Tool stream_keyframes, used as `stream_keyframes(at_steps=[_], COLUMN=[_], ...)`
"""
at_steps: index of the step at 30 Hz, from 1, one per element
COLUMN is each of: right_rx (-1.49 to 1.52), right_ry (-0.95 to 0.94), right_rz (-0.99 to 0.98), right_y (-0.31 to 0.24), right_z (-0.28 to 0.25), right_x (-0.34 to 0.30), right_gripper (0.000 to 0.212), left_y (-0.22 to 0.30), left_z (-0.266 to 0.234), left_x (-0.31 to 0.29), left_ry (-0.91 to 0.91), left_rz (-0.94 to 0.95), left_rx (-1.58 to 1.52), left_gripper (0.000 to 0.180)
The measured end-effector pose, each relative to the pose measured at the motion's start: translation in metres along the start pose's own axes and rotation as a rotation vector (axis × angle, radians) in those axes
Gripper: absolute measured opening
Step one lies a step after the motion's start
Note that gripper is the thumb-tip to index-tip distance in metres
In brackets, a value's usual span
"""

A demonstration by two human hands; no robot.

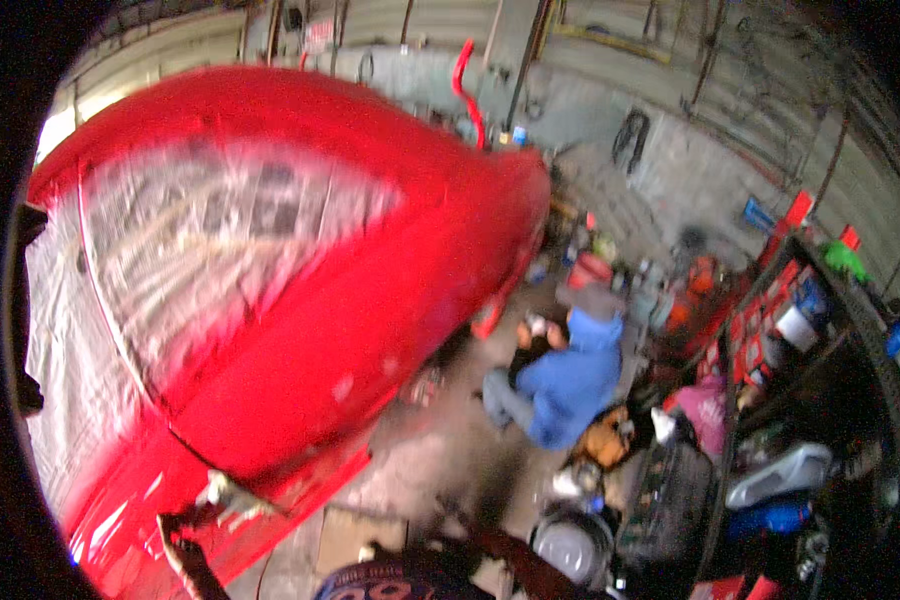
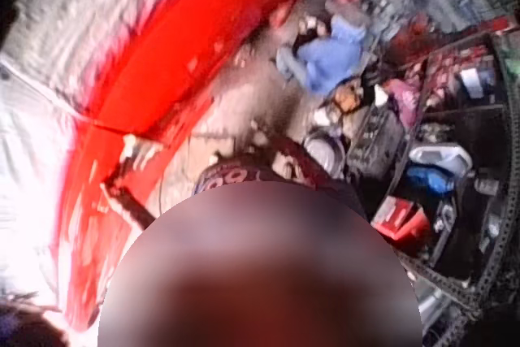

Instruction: The person removes a metal frame from a plastic-wrapped car part, then walks to a red car and places the frame inside the open door area to align it with the interior panel.

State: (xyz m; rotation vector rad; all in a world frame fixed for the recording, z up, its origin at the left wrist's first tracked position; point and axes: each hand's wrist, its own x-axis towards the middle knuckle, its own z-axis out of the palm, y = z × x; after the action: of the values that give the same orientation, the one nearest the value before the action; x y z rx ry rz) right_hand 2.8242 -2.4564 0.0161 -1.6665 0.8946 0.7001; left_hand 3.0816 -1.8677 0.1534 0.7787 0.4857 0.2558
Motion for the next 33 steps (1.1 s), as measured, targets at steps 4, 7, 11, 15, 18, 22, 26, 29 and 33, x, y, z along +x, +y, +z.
stream_keyframes(at_steps=[4, 7, 11, 15, 18, 22, 26, 29, 33], right_rx=[-0.034, -0.069, -0.127, -0.159, -0.070, -0.348, -0.358, -0.379, -0.460], right_ry=[-0.075, -0.121, -0.194, -0.302, -0.374, -0.411, -0.453, -0.470, -0.440], right_rz=[-0.013, -0.018, -0.039, -0.085, -0.087, -0.152, -0.033, -0.035, -0.203], right_y=[-0.038, -0.057, -0.057, -0.039, -0.030, -0.021, -0.006, -0.002, -0.017], right_z=[-0.035, -0.056, -0.079, -0.089, -0.100, -0.107, -0.104, -0.101, -0.097], right_x=[0.019, 0.033, 0.048, 0.056, 0.061, 0.073, 0.088, 0.099, 0.095], right_gripper=[0.034, 0.035, 0.036, 0.038, 0.038, 0.042, 0.039, 0.042, 0.047], left_y=[-0.004, -0.005, -0.014, -0.022, -0.035, -0.063, -0.110, -0.153, -0.191], left_z=[0.026, 0.040, 0.021, -0.023, -0.048, -0.076, -0.097, -0.109, -0.123], left_x=[-0.026, -0.047, -0.088, -0.129, -0.158, -0.190, -0.211, -0.224, -0.231], left_ry=[0.193, 0.245, 0.345, 0.456, 0.513, 0.588, 0.607, 0.548, 0.463], left_rz=[0.137, 0.199, 0.304, 0.403, 0.440, 0.390, 0.235, 0.068, -0.117], left_rx=[0.105, 0.195, 0.285, 0.445, 0.550, 0.683, 0.813, 0.909, 0.992], left_gripper=[0.028, 0.027, 0.026, 0.025, 0.025, 0.024, 0.023, 0.022, 0.021])
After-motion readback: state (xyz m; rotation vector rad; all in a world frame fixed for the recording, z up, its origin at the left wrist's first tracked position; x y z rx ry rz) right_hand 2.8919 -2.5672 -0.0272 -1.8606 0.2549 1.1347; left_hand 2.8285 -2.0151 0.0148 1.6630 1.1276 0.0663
